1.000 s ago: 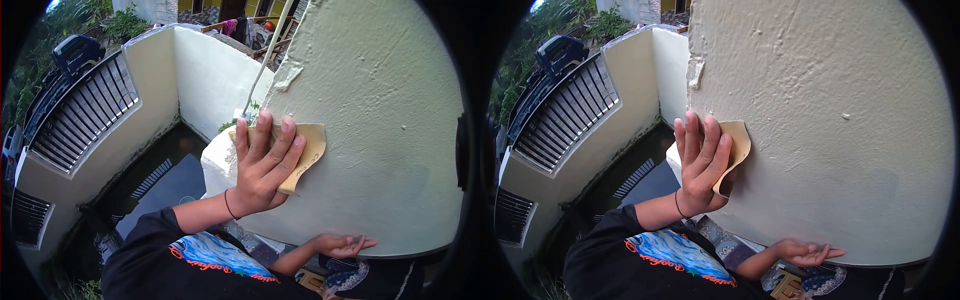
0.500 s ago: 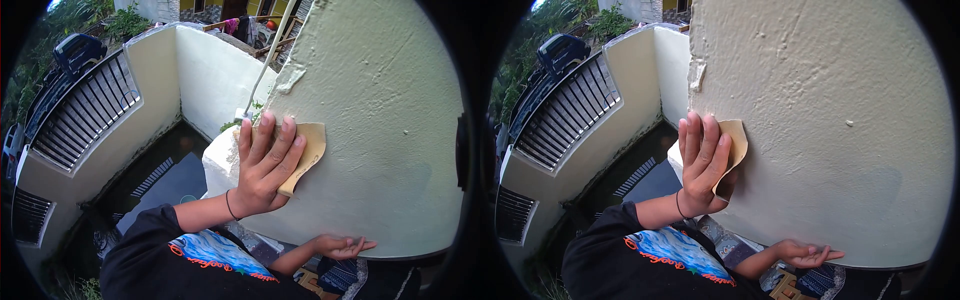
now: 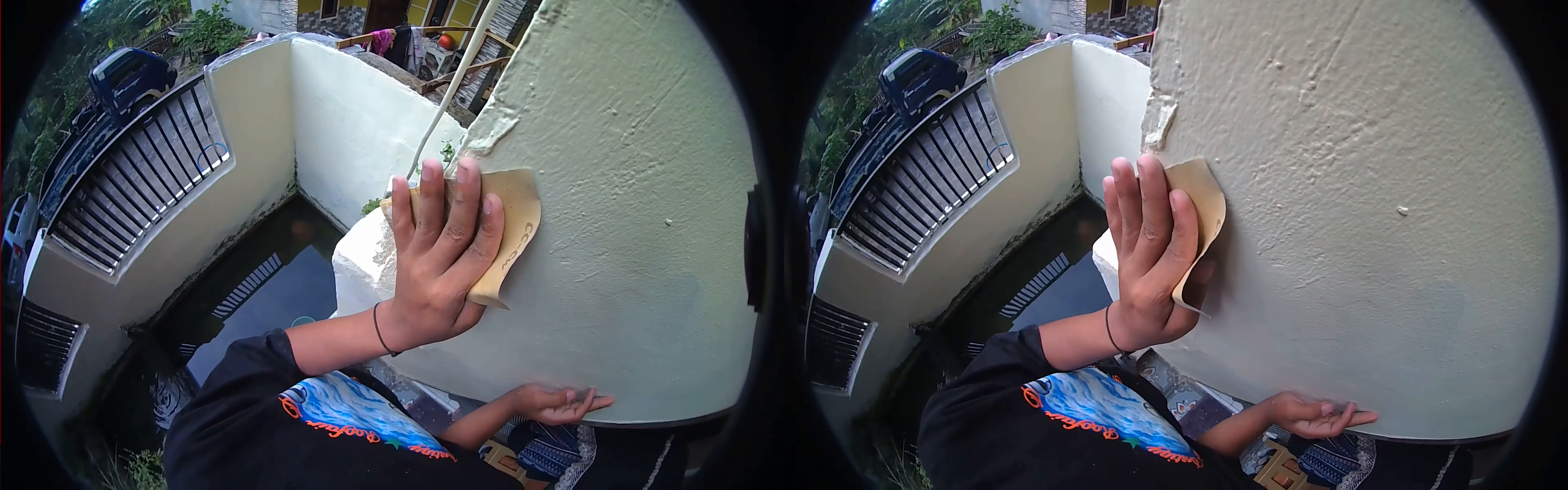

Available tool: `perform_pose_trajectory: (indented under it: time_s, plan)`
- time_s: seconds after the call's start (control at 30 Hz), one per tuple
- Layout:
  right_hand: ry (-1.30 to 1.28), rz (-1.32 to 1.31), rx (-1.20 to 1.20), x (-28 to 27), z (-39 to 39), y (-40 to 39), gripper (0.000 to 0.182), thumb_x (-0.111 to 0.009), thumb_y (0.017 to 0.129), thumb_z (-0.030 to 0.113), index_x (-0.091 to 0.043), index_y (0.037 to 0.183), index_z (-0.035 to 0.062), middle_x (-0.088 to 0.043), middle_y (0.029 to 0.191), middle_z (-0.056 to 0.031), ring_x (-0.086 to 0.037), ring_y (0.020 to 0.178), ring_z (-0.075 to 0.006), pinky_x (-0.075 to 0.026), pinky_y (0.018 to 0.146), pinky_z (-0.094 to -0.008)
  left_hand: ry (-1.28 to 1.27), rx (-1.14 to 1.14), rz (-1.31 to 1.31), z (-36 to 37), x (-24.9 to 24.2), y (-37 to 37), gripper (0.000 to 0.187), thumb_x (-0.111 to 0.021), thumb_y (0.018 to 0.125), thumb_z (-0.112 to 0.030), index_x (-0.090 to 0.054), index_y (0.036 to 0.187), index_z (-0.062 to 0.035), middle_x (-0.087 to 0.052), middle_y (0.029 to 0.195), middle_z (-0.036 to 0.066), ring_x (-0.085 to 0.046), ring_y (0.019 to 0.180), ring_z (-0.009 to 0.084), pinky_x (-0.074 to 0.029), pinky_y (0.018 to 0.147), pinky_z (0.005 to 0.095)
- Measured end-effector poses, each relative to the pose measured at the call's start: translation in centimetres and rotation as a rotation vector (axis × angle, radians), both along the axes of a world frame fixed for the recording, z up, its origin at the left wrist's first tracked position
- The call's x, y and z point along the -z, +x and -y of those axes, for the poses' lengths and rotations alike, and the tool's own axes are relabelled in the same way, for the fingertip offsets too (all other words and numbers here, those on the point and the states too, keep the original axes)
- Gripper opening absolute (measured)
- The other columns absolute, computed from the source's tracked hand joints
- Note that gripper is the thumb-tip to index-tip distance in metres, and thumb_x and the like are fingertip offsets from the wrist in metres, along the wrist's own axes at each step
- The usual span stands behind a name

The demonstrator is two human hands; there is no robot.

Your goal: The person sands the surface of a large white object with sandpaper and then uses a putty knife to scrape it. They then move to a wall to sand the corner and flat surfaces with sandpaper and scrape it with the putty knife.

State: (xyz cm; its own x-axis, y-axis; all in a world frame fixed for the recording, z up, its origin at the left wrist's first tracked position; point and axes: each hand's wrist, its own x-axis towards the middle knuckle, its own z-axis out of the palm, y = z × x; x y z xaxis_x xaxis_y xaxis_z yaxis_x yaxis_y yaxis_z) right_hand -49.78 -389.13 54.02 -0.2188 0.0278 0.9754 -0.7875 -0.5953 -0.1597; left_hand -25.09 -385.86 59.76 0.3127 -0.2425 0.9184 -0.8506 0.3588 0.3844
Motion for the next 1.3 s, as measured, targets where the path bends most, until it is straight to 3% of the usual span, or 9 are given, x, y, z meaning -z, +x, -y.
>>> perform_pose_trajectory:
  time_s: [0.07, 0.13, 0.17, 0.33, 0.4, 0.43, 0.73, 0.93, 1.3]
  plan:
    - [-0.005, -0.005, 0.011, -0.1, 0.1, -0.1, 0.027, -0.035, 0.089, 0.012, -0.044, 0.108, -0.0048, -0.027, 0.135, -0.0270, -0.024, 0.129, -0.0342, -0.022, 0.104, -0.0423, 0.047, -0.017, 0.007, -0.5, -0.8, 0.4, 0.049, -0.042, 0.084, -0.027, -0.044, 0.121, 0.0052, -0.027, 0.137, 0.026, -0.012, 0.131, 0.0411, 0.000, 0.103, 0.0536]
    - [-0.002, -0.023, 0.038, 0.0, 0.0, -0.3, 0.028, -0.036, 0.089, 0.013, -0.044, 0.108, -0.0048, -0.026, 0.136, -0.0267, -0.024, 0.129, -0.0342, -0.023, 0.104, -0.0423, 0.083, 0.045, 0.048, -0.8, -0.6, 0.2, 0.049, -0.047, 0.080, -0.007, -0.036, 0.125, 0.0114, -0.017, 0.137, 0.033, -0.006, 0.130, 0.0461, -0.002, 0.103, 0.0531]
    - [-0.008, -0.019, 0.039, -0.1, 0.0, -0.4, 0.028, -0.036, 0.089, 0.013, -0.044, 0.108, -0.0048, -0.026, 0.136, -0.0267, -0.024, 0.129, -0.0342, -0.023, 0.104, -0.0423, 0.087, 0.046, 0.059, -0.9, 0.2, 0.0, 0.050, -0.047, 0.080, -0.006, -0.035, 0.125, 0.0117, -0.017, 0.136, 0.033, -0.006, 0.130, 0.0458, -0.002, 0.103, 0.0529]
    - [-0.002, -0.011, 0.021, 0.2, 0.4, -0.3, 0.028, -0.036, 0.089, 0.014, -0.045, 0.107, -0.0048, -0.026, 0.136, -0.0268, -0.025, 0.129, -0.0341, -0.024, 0.103, -0.0420, 0.081, 0.002, 0.077, -0.3, -0.7, 0.5, 0.050, -0.045, 0.081, -0.008, -0.034, 0.125, 0.0124, -0.017, 0.137, 0.033, -0.006, 0.130, 0.0453, -0.001, 0.103, 0.0526]
    - [0.013, -0.018, 0.029, 0.2, 0.4, -0.2, 0.028, -0.034, 0.089, 0.014, -0.044, 0.108, -0.0046, -0.025, 0.136, -0.0270, -0.025, 0.128, -0.0349, -0.022, 0.104, -0.0433, 0.055, 0.029, -0.012, 0.2, -0.7, 0.3, 0.052, -0.044, 0.085, -0.028, -0.041, 0.123, 0.0066, -0.024, 0.138, 0.026, -0.011, 0.131, 0.0409, 0.001, 0.103, 0.0542]
    - [0.020, -0.021, 0.038, 0.1, 0.4, -0.2, 0.028, -0.032, 0.090, 0.014, -0.043, 0.108, -0.0044, -0.025, 0.136, -0.0272, -0.025, 0.128, -0.0358, -0.021, 0.105, -0.0446, 0.114, 0.034, 0.052, -0.5, -0.3, 0.3, 0.051, -0.044, 0.082, -0.009, -0.033, 0.126, 0.0120, -0.016, 0.137, 0.033, -0.007, 0.131, 0.0438, -0.001, 0.104, 0.0515]
    - [-0.016, -0.037, 0.051, 0.1, 0.8, -0.2, 0.028, -0.035, 0.089, 0.014, -0.046, 0.107, -0.0047, -0.027, 0.134, -0.0286, -0.028, 0.127, -0.0358, -0.027, 0.101, -0.0430, 0.080, 0.039, 0.060, -0.1, -0.9, 0.6, 0.049, -0.042, 0.085, -0.011, -0.033, 0.128, 0.0095, -0.015, 0.139, 0.030, -0.004, 0.132, 0.0422, 0.001, 0.104, 0.0505]
    - [0.005, -0.045, 0.036, 0.1, 0.8, -0.3, 0.029, -0.033, 0.090, 0.014, -0.044, 0.108, -0.0055, -0.026, 0.133, -0.0303, -0.022, 0.129, -0.0381, -0.022, 0.104, -0.0468, 0.091, -0.005, 0.103, -0.1, -1.3, 0.9, 0.048, -0.041, 0.085, -0.010, -0.033, 0.128, 0.0083, -0.016, 0.139, 0.030, -0.006, 0.132, 0.0419, 0.000, 0.104, 0.0491]
    - [0.027, -0.020, 0.056, 0.3, 0.9, -0.4, 0.029, -0.032, 0.090, 0.015, -0.044, 0.108, -0.0052, -0.026, 0.133, -0.0304, -0.024, 0.128, -0.0381, -0.024, 0.103, -0.0450, 0.015, 0.002, 0.055, 0.8, -0.4, 1.2, 0.046, -0.047, 0.081, -0.012, -0.042, 0.125, 0.0020, -0.016, 0.137, 0.033, -0.013, 0.129, 0.0465, -0.010, 0.103, 0.0498]
